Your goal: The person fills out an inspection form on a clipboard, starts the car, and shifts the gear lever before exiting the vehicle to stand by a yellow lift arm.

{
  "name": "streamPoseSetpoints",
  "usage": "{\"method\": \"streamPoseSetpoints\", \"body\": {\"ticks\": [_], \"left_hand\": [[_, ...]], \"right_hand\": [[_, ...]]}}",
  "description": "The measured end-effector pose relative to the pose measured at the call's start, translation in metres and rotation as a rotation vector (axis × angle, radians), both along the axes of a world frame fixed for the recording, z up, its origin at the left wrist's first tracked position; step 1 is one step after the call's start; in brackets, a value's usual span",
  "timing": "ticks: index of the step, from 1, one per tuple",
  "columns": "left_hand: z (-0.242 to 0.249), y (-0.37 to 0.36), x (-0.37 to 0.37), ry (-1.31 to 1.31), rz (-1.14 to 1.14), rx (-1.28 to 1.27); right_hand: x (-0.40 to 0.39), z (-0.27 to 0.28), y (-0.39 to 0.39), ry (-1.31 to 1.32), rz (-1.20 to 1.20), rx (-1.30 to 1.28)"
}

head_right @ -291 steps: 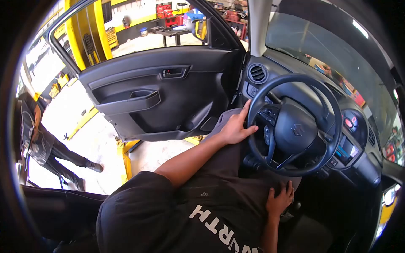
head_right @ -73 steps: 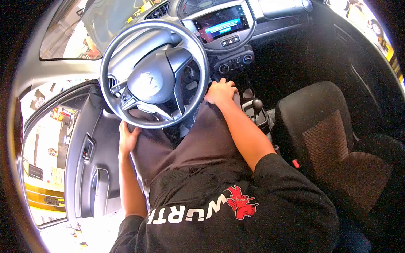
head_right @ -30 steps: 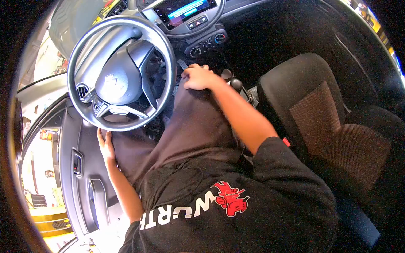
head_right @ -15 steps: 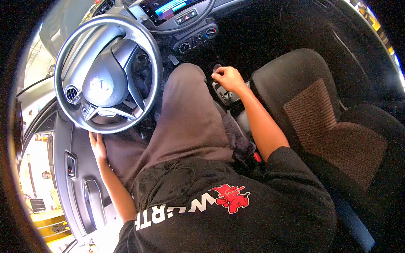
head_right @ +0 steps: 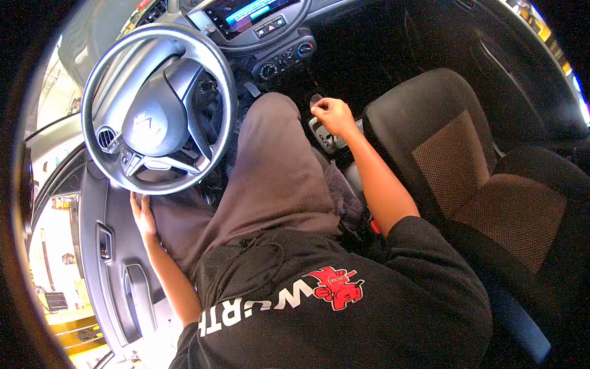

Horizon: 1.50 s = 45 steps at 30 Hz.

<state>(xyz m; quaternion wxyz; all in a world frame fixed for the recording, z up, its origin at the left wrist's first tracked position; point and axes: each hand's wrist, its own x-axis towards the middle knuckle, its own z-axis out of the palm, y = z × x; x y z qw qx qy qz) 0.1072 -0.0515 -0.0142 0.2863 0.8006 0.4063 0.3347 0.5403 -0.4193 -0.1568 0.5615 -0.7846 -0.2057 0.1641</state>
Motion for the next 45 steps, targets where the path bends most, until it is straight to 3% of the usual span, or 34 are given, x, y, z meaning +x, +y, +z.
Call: {"method": "streamPoseSetpoints", "body": {"ticks": [9, 12, 16, 18, 19, 20, 22, 23, 24, 25, 26, 27, 28, 29, 31, 33, 36, 38, 40, 41, 43, 44, 45], "left_hand": [[0.003, -0.007, 0.001, -0.112, -0.032, -0.042], [-0.003, 0.004, -0.003, -0.044, 0.005, -0.012], [0.004, -0.007, 0.003, 0.036, 0.045, 0.060], [0.009, -0.014, 0.005, 0.073, 0.053, 0.083], [0.014, -0.020, 0.003, 0.073, 0.026, 0.078], [0.028, -0.029, 0.004, 0.103, 0.012, 0.027], [0.026, -0.004, -0.009, 0.070, -0.078, -0.092], [0.032, 0.003, -0.010, 0.032, -0.078, -0.110], [0.030, 0.022, -0.014, 0.014, -0.063, -0.177], [0.045, 0.025, -0.009, 0.108, -0.043, -0.120], [0.052, 0.025, -0.001, 0.024, 0.011, -0.221], [0.052, 0.030, 0.001, 0.016, 0.031, -0.227], [0.050, 0.038, -0.004, 0.175, -0.073, -0.001], [0.053, 0.036, -0.005, 0.181, 0.004, -0.117], [0.058, 0.034, -0.025, 0.379, -0.012, -0.034], [0.058, 0.021, -0.048, 0.445, 0.228, -0.116], [0.054, -0.008, -0.085, 0.641, 0.510, -0.182], [0.034, -0.020, -0.127, 0.658, 0.649, -0.210], [0.005, -0.028, -0.169, 0.645, 0.744, -0.252], [-0.011, -0.027, -0.191, 0.650, 0.773, -0.284], [-0.046, -0.013, -0.239, 0.562, 0.717, -0.471], [-0.075, 0.002, -0.273, 0.768, 0.471, -0.357], [-0.100, 0.010, -0.296, 0.579, 0.374, -0.473]], "right_hand": [[-0.001, 0.003, -0.003, -0.001, 0.020, 0.022], [0.002, -0.008, 0.002, -0.105, 0.000, 0.046], [-0.008, 0.012, -0.004, 0.014, 0.007, 0.054], [-0.001, 0.008, -0.002, -0.068, 0.062, -0.024], [-0.001, 0.025, 0.001, -0.215, 0.062, -0.124], [0.000, 0.050, 0.011, -0.291, 0.028, 0.137], [0.014, 0.142, 0.048, -0.788, -0.119, 0.420], [0.009, 0.203, 0.063, -0.586, 0.011, 0.447], [-0.003, 0.254, 0.086, -0.882, -0.028, 0.350], [-0.013, 0.290, 0.119, -0.987, 0.081, 0.605], [-0.027, 0.328, 0.148, -1.084, 0.182, 0.637], [-0.022, 0.365, 0.173, -1.397, 0.346, 0.527], [-0.047, 0.379, 0.198, -1.459, 0.437, 0.547], [-0.072, 0.393, 0.223, -1.517, 0.533, 0.565], [-0.125, 0.423, 0.248, -1.427, 0.765, 0.434], [-0.166, 0.444, 0.277, -1.277, 0.953, 0.178], [-0.155, 0.420, 0.403, -1.415, 1.162, -0.038], [-0.161, 0.402, 0.409, -1.530, 0.967, -0.001], [-0.173, 0.416, 0.396, -1.270, 0.934, -0.413], [-0.168, 0.415, 0.401, -1.252, 0.979, -0.389], [-0.145, 0.410, 0.433, -1.214, 1.072, -0.352], [-0.135, 0.409, 0.446, -1.205, 1.076, -0.362], [-0.131, 0.413, 0.442, -1.205, 1.069, -0.402]]}}
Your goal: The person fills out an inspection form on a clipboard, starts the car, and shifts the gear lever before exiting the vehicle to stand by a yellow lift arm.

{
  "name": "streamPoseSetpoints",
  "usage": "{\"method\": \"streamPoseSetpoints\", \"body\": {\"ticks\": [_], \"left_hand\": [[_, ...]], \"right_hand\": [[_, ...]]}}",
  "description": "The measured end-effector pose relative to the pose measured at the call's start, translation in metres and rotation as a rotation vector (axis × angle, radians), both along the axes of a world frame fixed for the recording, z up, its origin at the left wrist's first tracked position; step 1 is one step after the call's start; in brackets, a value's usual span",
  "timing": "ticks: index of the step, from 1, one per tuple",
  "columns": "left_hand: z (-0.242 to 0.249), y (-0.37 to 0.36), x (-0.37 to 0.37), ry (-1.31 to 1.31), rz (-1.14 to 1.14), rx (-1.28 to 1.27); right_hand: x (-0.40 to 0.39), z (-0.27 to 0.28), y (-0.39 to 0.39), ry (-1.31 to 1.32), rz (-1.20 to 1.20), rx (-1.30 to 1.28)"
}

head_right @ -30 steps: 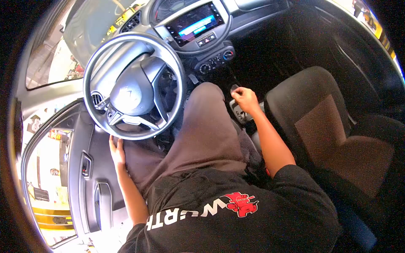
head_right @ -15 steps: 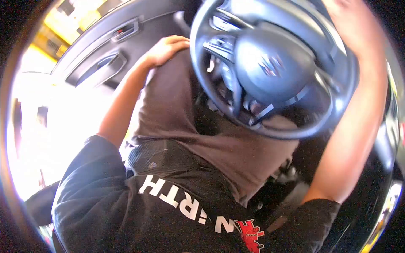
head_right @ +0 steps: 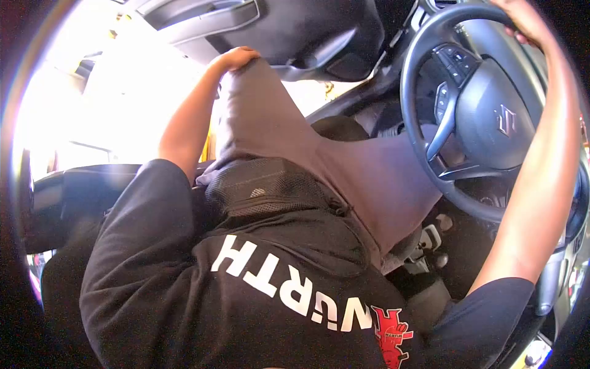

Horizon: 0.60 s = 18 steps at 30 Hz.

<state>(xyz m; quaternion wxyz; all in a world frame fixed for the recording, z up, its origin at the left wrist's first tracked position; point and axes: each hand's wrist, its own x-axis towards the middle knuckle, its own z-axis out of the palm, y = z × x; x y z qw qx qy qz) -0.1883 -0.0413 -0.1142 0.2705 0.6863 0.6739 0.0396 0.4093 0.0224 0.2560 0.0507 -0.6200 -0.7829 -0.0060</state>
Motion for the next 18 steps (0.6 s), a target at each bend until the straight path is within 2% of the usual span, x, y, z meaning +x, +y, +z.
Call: {"method": "streamPoseSetpoints", "body": {"ticks": [3, 5, 6, 7, 8, 9, 10, 11, 12, 13, 14, 15, 16, 17, 18], "left_hand": [[-0.054, 0.013, -0.027, -0.053, -0.038, -0.106], [-0.091, 0.015, -0.014, -0.198, 0.219, -0.156], [-0.102, 0.012, -0.003, -0.256, 0.134, -0.102], [-0.104, 0.005, 0.016, -0.184, 0.234, -0.058], [-0.115, 0.008, 0.024, -0.271, 0.276, -0.046], [-0.161, 0.024, 0.026, -0.322, 0.358, -0.056], [-0.238, 0.047, 0.025, -0.239, 0.310, 0.058], [-0.200, 0.032, 0.051, -0.143, 0.356, 0.023], [-0.187, 0.030, 0.057, -0.180, 0.376, -0.054], [-0.281, 0.057, 0.055, 0.134, 0.102, -0.017], [-0.233, 0.051, 0.051, 0.011, 0.211, -0.067], [-0.176, 0.034, 0.052, -0.113, 0.321, -0.108], [-0.194, 0.043, 0.043, -0.007, 0.078, -0.169], [-0.225, 0.053, 0.034, 0.096, -0.158, -0.231], [-0.240, 0.056, 0.028, 0.026, -0.039, -0.291]], "right_hand": [[0.006, 0.007, -0.017, -0.056, -0.025, 0.027], [0.015, 0.007, -0.029, -0.084, -0.062, 0.058], [0.016, 0.004, -0.039, -0.093, -0.099, 0.079], [0.019, 0.004, -0.043, -0.100, -0.132, 0.089], [0.017, 0.008, -0.049, -0.109, -0.165, 0.109], [0.019, 0.010, -0.053, -0.108, -0.197, 0.127], [0.020, 0.014, -0.056, -0.102, -0.218, 0.147], [0.020, 0.017, -0.059, -0.103, -0.243, 0.164], [0.020, 0.018, -0.061, -0.114, -0.268, 0.168], [0.010, 0.017, -0.066, -0.122, -0.303, 0.184], [0.006, 0.030, -0.064, -0.186, -0.331, 0.015], [-0.027, 0.021, -0.075, -0.193, -0.338, 0.112], [-0.033, 0.021, -0.075, -0.053, -0.356, 0.048], [-0.049, 0.025, -0.074, -0.038, -0.362, -0.021], [-0.036, 0.038, -0.061, -0.097, -0.348, -0.203]]}}
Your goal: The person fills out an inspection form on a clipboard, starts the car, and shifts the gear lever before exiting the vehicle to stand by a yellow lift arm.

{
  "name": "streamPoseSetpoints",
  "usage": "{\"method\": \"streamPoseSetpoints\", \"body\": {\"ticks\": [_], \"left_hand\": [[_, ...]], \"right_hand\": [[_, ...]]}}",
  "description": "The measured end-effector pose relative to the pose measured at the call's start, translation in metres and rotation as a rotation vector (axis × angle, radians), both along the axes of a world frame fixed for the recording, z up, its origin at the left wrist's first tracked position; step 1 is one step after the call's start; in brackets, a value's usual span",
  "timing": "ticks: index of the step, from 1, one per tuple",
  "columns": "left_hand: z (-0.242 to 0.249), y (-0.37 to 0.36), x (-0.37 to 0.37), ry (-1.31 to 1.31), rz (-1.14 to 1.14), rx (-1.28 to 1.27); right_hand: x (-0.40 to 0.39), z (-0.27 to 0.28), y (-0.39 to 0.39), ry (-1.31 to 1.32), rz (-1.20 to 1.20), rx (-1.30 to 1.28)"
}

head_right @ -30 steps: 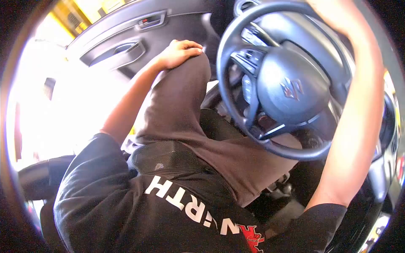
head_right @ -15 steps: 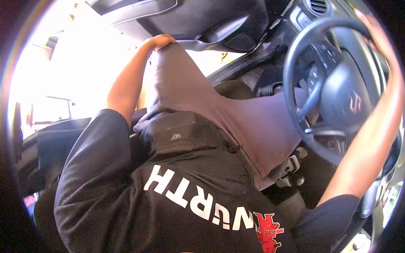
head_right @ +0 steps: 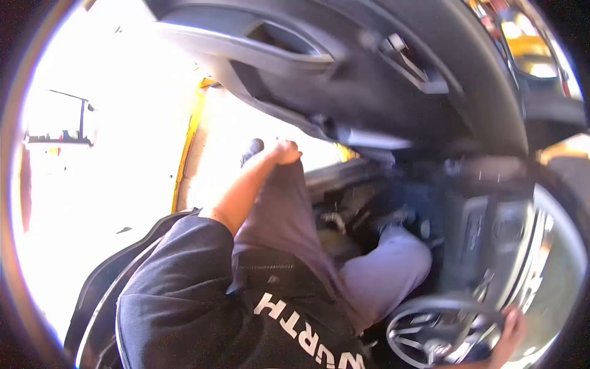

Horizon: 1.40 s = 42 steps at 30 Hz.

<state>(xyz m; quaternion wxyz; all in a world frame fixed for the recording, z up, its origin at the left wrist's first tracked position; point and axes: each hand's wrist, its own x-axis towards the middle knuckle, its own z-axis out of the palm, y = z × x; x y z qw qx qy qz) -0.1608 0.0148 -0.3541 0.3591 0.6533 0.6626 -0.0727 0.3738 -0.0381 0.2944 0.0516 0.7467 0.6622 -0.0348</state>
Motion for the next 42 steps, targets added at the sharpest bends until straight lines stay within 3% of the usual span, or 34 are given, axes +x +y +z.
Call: {"method": "streamPoseSetpoints", "body": {"ticks": [1, 2, 3, 4, 5, 6, 7, 8, 9, 13, 17, 19, 22, 25, 28, 31, 37, 42], "left_hand": [[-0.013, 0.000, -0.006, -0.056, 0.133, -0.058], [-0.028, 0.000, -0.013, -0.063, 0.110, -0.057], [-0.037, -0.001, -0.022, -0.070, 0.087, -0.060], [-0.017, -0.003, -0.033, -0.104, 0.169, -0.096], [0.014, -0.007, -0.044, -0.141, 0.245, -0.146], [0.040, -0.010, -0.054, -0.145, 0.343, -0.213], [0.060, -0.013, -0.065, -0.148, 0.440, -0.278], [0.061, -0.017, -0.071, -0.174, 0.495, -0.297], [0.060, -0.024, -0.075, -0.208, 0.555, -0.313], [0.059, -0.072, -0.083, -0.305, 0.662, -0.276], [0.123, -0.148, -0.132, -0.385, 0.993, -0.418], [0.122, -0.189, -0.156, -0.407, 1.276, -0.303], [0.094, -0.231, -0.206, -0.553, 1.273, -0.538], [0.102, -0.271, -0.249, -0.523, 1.215, -0.534], [0.132, -0.306, -0.288, -0.550, 1.536, -0.328], [0.162, -0.344, -0.318, -0.516, 1.794, -0.184], [0.231, -0.403, -0.339, -0.468, 2.021, -0.110], [0.276, -0.412, -0.366, -0.635, 2.065, 0.177]], "right_hand": [[-0.036, -0.018, -0.007, -0.050, 0.016, 0.227], [-0.014, -0.029, 0.006, 0.212, 0.064, 0.281], [-0.151, -0.024, 0.003, -0.072, 0.271, 0.170], [-0.162, -0.029, 0.007, 0.159, 0.194, -0.010], [-0.194, -0.051, 0.025, 0.449, 0.452, -0.081], [-0.224, -0.089, 0.052, 0.720, 0.522, -0.233], [-0.265, -0.118, 0.068, 0.825, 0.407, -0.454], [-0.317, -0.144, 0.083, 0.834, 0.333, -0.708], [-0.346, -0.174, 0.093, 0.626, 0.395, -0.818], [-0.413, -0.233, 0.113, 0.238, 0.595, -1.080], [-0.495, -0.206, 0.126, 0.149, 0.671, -1.057], [-0.525, -0.210, 0.134, 0.113, 0.704, -1.088], [-0.585, -0.226, 0.132, 0.026, 0.743, -1.094], [-0.658, -0.251, 0.113, -0.158, 0.859, -1.121], [-0.745, -0.268, 0.085, -0.221, 1.033, -1.207], [-0.836, -0.275, 0.060, -0.105, 1.280, -1.195], [-1.005, -0.279, 0.017, 0.020, 1.677, -1.008], [-1.112, -0.307, 0.010, 0.169, 1.595, -0.829]]}}
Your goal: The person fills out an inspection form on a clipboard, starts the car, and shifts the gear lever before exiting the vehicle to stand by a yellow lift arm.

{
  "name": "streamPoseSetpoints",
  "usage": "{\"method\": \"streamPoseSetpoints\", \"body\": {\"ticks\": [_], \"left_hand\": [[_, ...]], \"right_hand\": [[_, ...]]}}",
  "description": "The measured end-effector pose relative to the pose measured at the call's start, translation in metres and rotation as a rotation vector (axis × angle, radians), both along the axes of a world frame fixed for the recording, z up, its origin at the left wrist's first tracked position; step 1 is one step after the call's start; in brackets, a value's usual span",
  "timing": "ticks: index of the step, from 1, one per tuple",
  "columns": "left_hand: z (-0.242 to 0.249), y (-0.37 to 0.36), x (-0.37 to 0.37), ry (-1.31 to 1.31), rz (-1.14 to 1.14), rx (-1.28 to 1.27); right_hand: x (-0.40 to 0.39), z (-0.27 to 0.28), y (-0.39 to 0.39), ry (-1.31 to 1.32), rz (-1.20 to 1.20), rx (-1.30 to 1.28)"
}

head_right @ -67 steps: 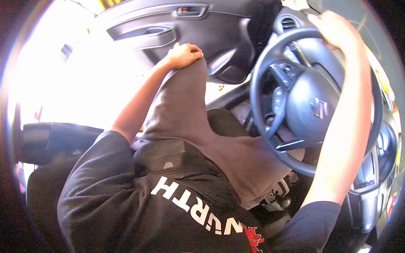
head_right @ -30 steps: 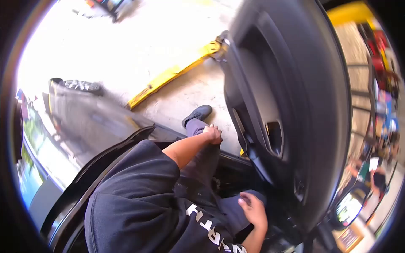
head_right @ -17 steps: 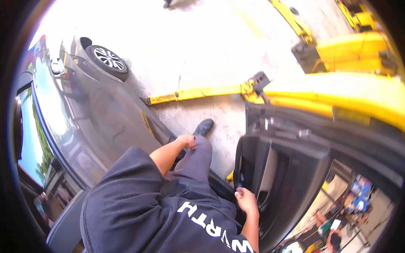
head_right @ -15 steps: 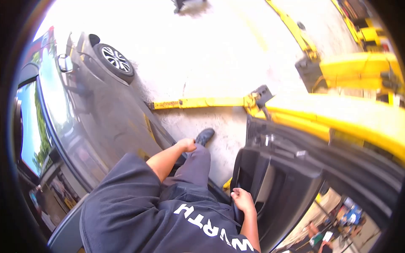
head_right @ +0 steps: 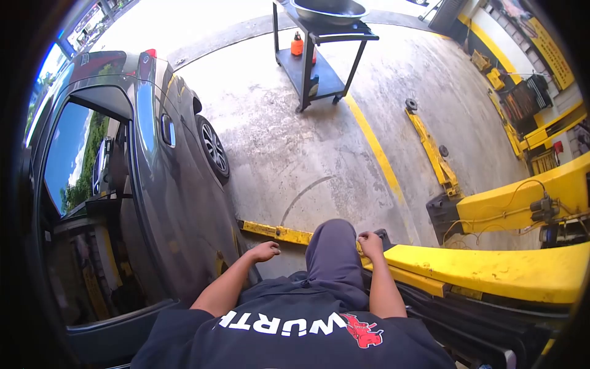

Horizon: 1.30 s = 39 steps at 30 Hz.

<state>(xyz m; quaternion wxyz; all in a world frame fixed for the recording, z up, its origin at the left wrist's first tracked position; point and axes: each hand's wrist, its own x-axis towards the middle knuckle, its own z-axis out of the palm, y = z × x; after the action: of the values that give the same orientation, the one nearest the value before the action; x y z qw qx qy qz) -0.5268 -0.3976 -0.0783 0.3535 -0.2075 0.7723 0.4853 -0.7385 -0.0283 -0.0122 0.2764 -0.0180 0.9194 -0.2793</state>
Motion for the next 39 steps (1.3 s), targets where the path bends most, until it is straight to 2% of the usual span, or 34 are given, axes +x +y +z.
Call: {"method": "streamPoseSetpoints", "body": {"ticks": [2, 3, 4, 5, 7, 9, 10, 11, 12, 13, 14, 15, 17, 18, 19, 20, 21, 22, 23, 25, 26, 29, 31, 32, 34, 35, 37, 39], "left_hand": [[0.023, 0.013, -0.023, -0.007, 0.067, 0.176], [0.040, 0.019, -0.040, -0.041, 0.112, 0.293], [0.080, 0.018, -0.059, -0.060, 0.148, 0.375], [0.078, 0.009, -0.074, -0.133, 0.135, 0.428], [0.029, -0.010, -0.091, -0.058, 0.093, 0.468], [-0.025, -0.040, -0.091, 0.106, 0.071, 0.140], [-0.026, -0.076, -0.103, 0.121, 0.268, -0.012], [-0.021, -0.068, -0.092, 0.071, 0.464, -0.116], [0.015, -0.069, -0.095, -0.036, 0.716, -0.106], [0.009, -0.067, -0.083, -0.131, 0.895, -0.187], [0.023, -0.071, -0.084, -0.171, 0.941, -0.211], [0.037, -0.063, -0.079, -0.221, 0.973, -0.225], [0.037, -0.047, -0.065, -0.178, 1.217, -0.116], [0.066, -0.034, -0.071, -0.170, 1.386, -0.061], [0.065, -0.023, -0.067, -0.190, 1.441, -0.077], [0.057, -0.015, -0.060, -0.207, 1.493, -0.098], [0.045, -0.002, -0.050, -0.221, 1.542, -0.121], [0.024, 0.016, -0.041, -0.224, 1.548, -0.173], [0.022, 0.027, -0.038, -0.333, 1.557, -0.098], [0.015, 0.046, -0.042, -0.527, 1.580, 0.055], [-0.002, 0.064, -0.036, -0.524, 1.640, 0.060], [0.007, 0.102, -0.056, -0.566, 1.866, 0.129], [-0.048, 0.138, -0.024, -0.326, 1.599, -0.006], [-0.067, 0.152, -0.010, -0.208, 1.463, -0.071], [-0.047, 0.155, 0.002, -0.299, 1.543, -0.071], [-0.040, 0.156, 0.007, -0.341, 1.582, -0.073], [-0.040, 0.165, 0.027, -0.258, 1.775, -0.023], [-0.030, 0.165, 0.059, -0.230, 1.925, 0.021]], "right_hand": [[-0.043, -0.069, 0.039, 0.041, 0.014, 0.042], [-0.066, -0.078, 0.048, -0.068, -0.004, 0.038], [-0.088, -0.086, 0.046, -0.183, -0.020, 0.043], [-0.102, -0.098, 0.044, -0.314, -0.040, 0.047], [-0.141, -0.168, 0.059, -0.338, 0.044, 0.184], [-0.168, -0.210, 0.069, -0.295, 0.441, 0.376], [-0.208, -0.223, 0.064, -0.326, 0.592, 0.372], [-0.243, -0.227, 0.071, -0.428, 0.699, 0.340], [-0.269, -0.215, 0.083, -0.550, 0.778, 0.330], [-0.300, -0.211, 0.089, -0.643, 0.804, 0.338], [-0.348, -0.204, 0.044, -0.473, 1.330, 0.197], [-0.376, -0.200, -0.013, -0.414, 1.345, 0.365], [-0.433, -0.184, -0.137, -0.316, 1.386, 0.720], [-0.459, -0.162, -0.175, -0.118, 0.982, 0.488], [-0.484, -0.149, -0.220, 0.006, 0.866, 0.307], [-0.512, -0.150, -0.263, -0.018, 0.810, 0.194], [-0.543, -0.176, -0.295, -0.121, 0.793, 0.090], [-0.525, -0.106, -0.344, -0.242, 0.664, 0.016], [-0.511, -0.063, -0.377, -0.241, 0.639, -0.111], [-0.486, -0.007, -0.424, -0.244, 0.678, -0.216], [-0.481, -0.007, -0.441, -0.230, 0.777, -0.232], [-0.460, -0.023, -0.448, -0.245, 1.013, -0.183], [-0.439, -0.036, -0.447, -0.291, 1.087, -0.071], [-0.434, -0.064, -0.437, -0.356, 1.058, -0.026], [-0.419, -0.105, -0.404, -0.467, 0.937, 0.125], [-0.413, -0.120, -0.385, -0.497, 0.927, 0.301], [-0.416, -0.170, -0.346, -0.616, 1.179, 0.727], [-0.381, -0.171, -0.330, -0.537, 1.219, 0.950]]}}
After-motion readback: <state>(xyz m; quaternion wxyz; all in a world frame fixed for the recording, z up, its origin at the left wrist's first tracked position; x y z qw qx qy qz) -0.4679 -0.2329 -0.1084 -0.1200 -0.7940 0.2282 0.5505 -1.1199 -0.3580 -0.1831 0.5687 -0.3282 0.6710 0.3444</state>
